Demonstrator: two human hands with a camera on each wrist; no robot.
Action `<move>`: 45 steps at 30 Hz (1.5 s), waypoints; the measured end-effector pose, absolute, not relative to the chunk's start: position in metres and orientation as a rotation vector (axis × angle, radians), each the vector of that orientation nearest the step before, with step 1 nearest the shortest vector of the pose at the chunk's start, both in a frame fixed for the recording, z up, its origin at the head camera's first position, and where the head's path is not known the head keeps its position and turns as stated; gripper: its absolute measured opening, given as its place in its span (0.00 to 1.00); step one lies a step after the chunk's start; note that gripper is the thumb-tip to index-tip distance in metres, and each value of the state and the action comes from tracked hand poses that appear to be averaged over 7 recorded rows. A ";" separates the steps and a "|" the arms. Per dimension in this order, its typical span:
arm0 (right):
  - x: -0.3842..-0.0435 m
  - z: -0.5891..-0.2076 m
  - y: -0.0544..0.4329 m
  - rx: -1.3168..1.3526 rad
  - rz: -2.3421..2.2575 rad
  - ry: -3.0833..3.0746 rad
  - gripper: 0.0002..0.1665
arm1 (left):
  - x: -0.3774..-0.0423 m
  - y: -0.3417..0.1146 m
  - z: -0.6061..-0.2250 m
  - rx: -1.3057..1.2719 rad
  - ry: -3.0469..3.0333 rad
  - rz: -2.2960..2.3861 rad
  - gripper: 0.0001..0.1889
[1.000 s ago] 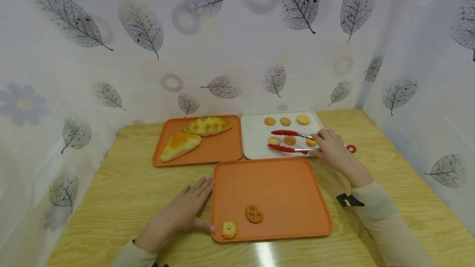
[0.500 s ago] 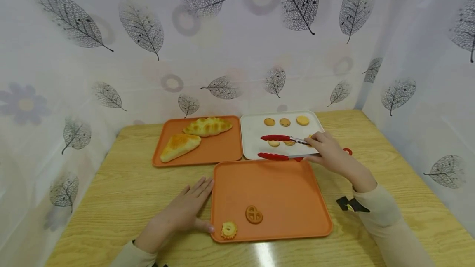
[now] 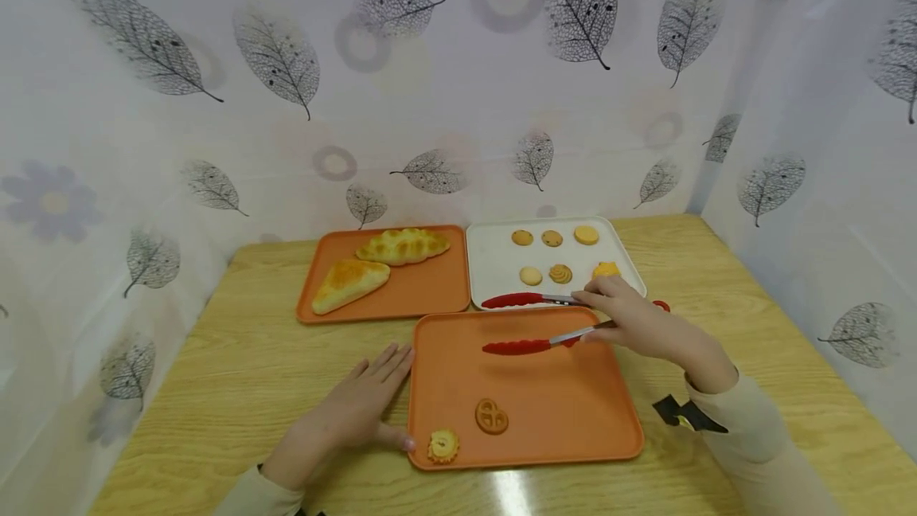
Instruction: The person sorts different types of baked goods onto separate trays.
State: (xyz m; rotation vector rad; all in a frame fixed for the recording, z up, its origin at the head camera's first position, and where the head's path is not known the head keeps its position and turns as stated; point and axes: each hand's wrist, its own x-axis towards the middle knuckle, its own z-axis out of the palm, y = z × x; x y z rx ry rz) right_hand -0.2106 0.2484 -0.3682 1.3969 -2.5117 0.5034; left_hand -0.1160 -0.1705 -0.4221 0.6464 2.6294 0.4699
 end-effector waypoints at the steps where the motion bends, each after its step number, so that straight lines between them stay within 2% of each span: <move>1: -0.209 -0.368 0.248 1.419 0.513 -2.493 0.31 | -0.116 -0.170 -0.423 0.649 2.631 0.469 0.66; 13: -0.182 -0.363 0.245 1.460 0.539 -2.607 0.30 | -0.114 -0.169 -0.423 0.639 2.617 0.483 0.66; 26: -0.166 -0.376 0.247 1.601 0.640 -2.583 0.26 | -0.116 -0.170 -0.424 0.657 2.622 0.469 0.65; 45: -0.159 -0.376 0.240 1.576 0.604 -2.648 0.23 | -0.115 -0.170 -0.419 0.637 2.612 0.460 0.66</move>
